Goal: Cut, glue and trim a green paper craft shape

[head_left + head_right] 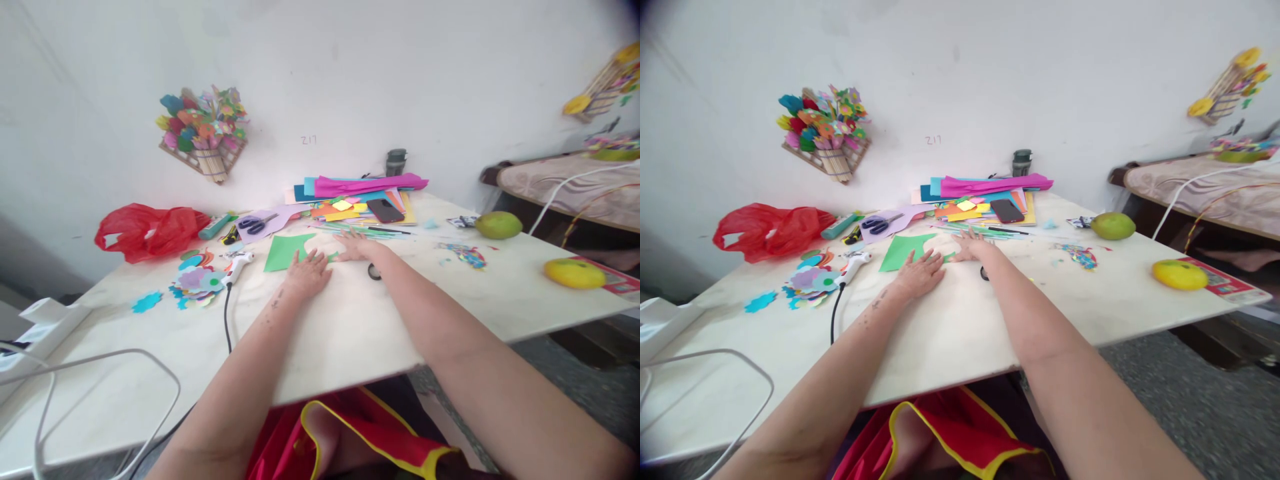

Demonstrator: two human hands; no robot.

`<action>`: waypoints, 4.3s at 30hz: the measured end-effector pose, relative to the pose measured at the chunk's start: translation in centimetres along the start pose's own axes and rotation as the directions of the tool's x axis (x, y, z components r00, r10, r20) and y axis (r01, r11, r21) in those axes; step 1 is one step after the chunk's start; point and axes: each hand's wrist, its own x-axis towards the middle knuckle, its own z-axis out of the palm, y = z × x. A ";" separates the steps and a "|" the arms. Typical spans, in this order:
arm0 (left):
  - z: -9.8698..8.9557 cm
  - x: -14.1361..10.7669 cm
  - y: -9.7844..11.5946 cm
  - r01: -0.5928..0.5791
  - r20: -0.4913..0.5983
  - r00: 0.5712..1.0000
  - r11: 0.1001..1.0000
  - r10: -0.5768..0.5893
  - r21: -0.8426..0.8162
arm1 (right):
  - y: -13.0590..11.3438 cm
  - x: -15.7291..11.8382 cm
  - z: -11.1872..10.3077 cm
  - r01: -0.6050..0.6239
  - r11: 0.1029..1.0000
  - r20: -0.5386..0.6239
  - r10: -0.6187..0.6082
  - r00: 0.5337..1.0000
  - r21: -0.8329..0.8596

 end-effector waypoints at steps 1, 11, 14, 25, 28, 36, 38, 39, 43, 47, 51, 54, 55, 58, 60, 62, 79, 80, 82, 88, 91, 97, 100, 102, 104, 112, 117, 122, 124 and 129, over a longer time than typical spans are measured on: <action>0.0 0.0 0.2 0.030 0.009 1.000 1.000 -0.030 0.008 | 0.0 0.0 0.0 0.006 1.000 -0.001 -0.006 1.000 0.001; 0.1 -0.3 0.3 0.320 0.052 0.946 0.947 -0.320 0.017 | 0.3 0.6 0.3 0.014 1.000 -0.007 -0.014 1.000 0.022; 0.2 -0.2 0.2 0.318 0.062 0.946 0.948 -0.317 -0.009 | 0.5 0.3 0.2 0.018 0.999 -0.005 -0.018 1.000 0.031; 0.1 -0.2 0.2 0.316 0.079 0.947 0.946 -0.311 -0.069 | -0.6 -0.2 -1.0 0.204 0.979 -0.254 -0.196 0.947 0.005; 0.6 -0.1 0.2 0.300 0.039 0.954 0.948 -0.297 -0.109 | -2.5 0.1 -0.2 0.284 0.959 -0.241 -0.281 0.929 -0.026; 0.9 0.6 -0.8 0.170 0.006 0.985 0.961 -0.173 -0.220 | -1.6 0.5 1.8 0.187 0.981 -0.035 -0.189 0.981 -0.049; 0.6 0.5 -2.1 0.210 0.002 0.977 0.962 -0.213 -0.174 | -0.7 0.5 1.5 0.156 0.986 -0.024 -0.158 0.987 -0.061; 0.5 0.4 -2.8 0.252 -0.017 0.966 0.958 -0.257 -0.137 | -0.3 0.5 1.3 0.140 0.988 -0.015 -0.142 0.990 -0.069; 1.0 0.1 -5.5 0.379 0.060 0.925 0.919 -0.375 -0.106 | 0.7 0.3 0.7 0.103 0.991 -0.032 -0.107 0.994 -0.089; 1.6 0.3 -6.3 0.352 0.087 0.935 0.927 -0.343 -0.126 | 0.1 0.2 0.2 0.233 0.970 -0.208 -0.241 0.948 -0.064; 1.5 0.3 -6.0 0.359 0.081 0.933 0.924 -0.351 -0.131 | -1.7 0.5 0.5 0.449 0.893 -0.342 -0.414 0.844 0.027; 1.3 0.2 -6.0 0.370 0.045 0.929 0.917 -0.368 -0.148 | -2.9 1.1 1.6 0.485 0.870 -0.382 -0.422 0.822 0.083; 1.3 0.2 -6.0 0.373 0.027 0.927 0.914 -0.374 -0.160 | -3.2 1.4 2.0 0.478 0.873 -0.403 -0.405 0.821 0.095; 1.3 0.2 -6.3 0.380 -0.037 0.918 0.900 -0.396 -0.214 | -3.7 2.1 3.1 0.447 0.886 -0.458 -0.350 0.818 0.122; 1.4 0.2 -6.5 0.370 -0.076 0.913 0.892 -0.401 -0.261 | -3.9 2.4 3.5 0.429 0.892 -0.476 -0.320 0.819 0.140; 1.4 0.2 -6.7 0.339 -0.108 0.916 0.890 -0.386 -0.304 | -3.9 2.5 3.6 0.417 0.896 -0.474 -0.305 0.826 0.151; 1.5 0.4 -7.1 0.311 -0.150 0.906 0.862 -0.396 -0.399 | -5.1 1.1 2.4 0.265 0.953 -0.351 -0.200 0.915 0.148; 1.4 0.4 -7.1 0.324 -0.139 0.904 0.862 -0.404 -0.390 | -5.2 1.1 2.3 0.247 0.958 -0.343 -0.184 0.921 0.149; 1.3 0.4 -6.9 0.361 -0.112 0.898 0.858 -0.425 -0.364 | -5.4 1.0 2.1 0.216 0.965 -0.323 -0.158 0.933 0.150; 0.5 0.3 -6.3 0.483 -0.053 0.857 0.836 -0.512 -0.260 | -5.5 1.2 2.0 0.166 0.982 -0.324 -0.128 0.937 0.090; 0.1 0.2 -6.2 0.515 -0.040 0.845 0.833 -0.533 -0.203 | -5.4 1.4 2.4 0.142 0.985 -0.350 -0.100 0.931 0.096; 0.0 0.2 -6.7 0.565 0.027 0.822 0.808 -0.569 -0.164 | -5.0 1.9 2.9 0.228 0.965 -0.334 -0.175 0.926 0.127; 0.1 0.1 -7.1 0.587 0.043 0.807 0.794 -0.589 -0.155 | -5.0 1.8 2.8 0.257 0.956 -0.295 -0.207 0.933 0.143; 0.1 0.0 -7.4 0.596 0.055 0.801 0.787 -0.596 -0.163 | -5.0 1.8 2.7 0.259 0.953 -0.269 -0.212 0.939 0.156; -0.1 -0.1 -7.6 0.604 0.077 0.796 0.779 -0.601 -0.169 | -5.0 1.7 2.6 0.252 0.954 -0.247 -0.208 0.947 0.162; -2.3 -1.1 -7.2 0.565 0.098 0.824 0.821 -0.558 -0.083 | -4.9 2.1 2.7 0.219 0.961 -0.206 -0.183 0.961 0.167; -3.9 -1.6 -5.8 0.510 -0.063 0.856 0.858 -0.513 -0.058 | -4.8 1.8 2.5 0.225 0.957 -0.194 -0.189 0.963 0.183; -2.4 -0.8 -4.4 0.487 -0.143 0.860 0.872 -0.489 -0.053 | -4.9 2.0 2.6 0.226 0.958 -0.207 -0.189 0.960 0.174; -1.2 -0.3 -4.2 0.480 -0.177 0.860 0.877 -0.479 -0.042 | -4.8 2.2 2.8 0.226 0.960 -0.225 -0.187 0.956 0.166; 0.9 0.5 -4.2 0.500 -0.155 0.851 0.864 -0.503 -0.055 | -4.6 2.8 3.5 0.229 0.964 -0.259 -0.189 0.947 0.132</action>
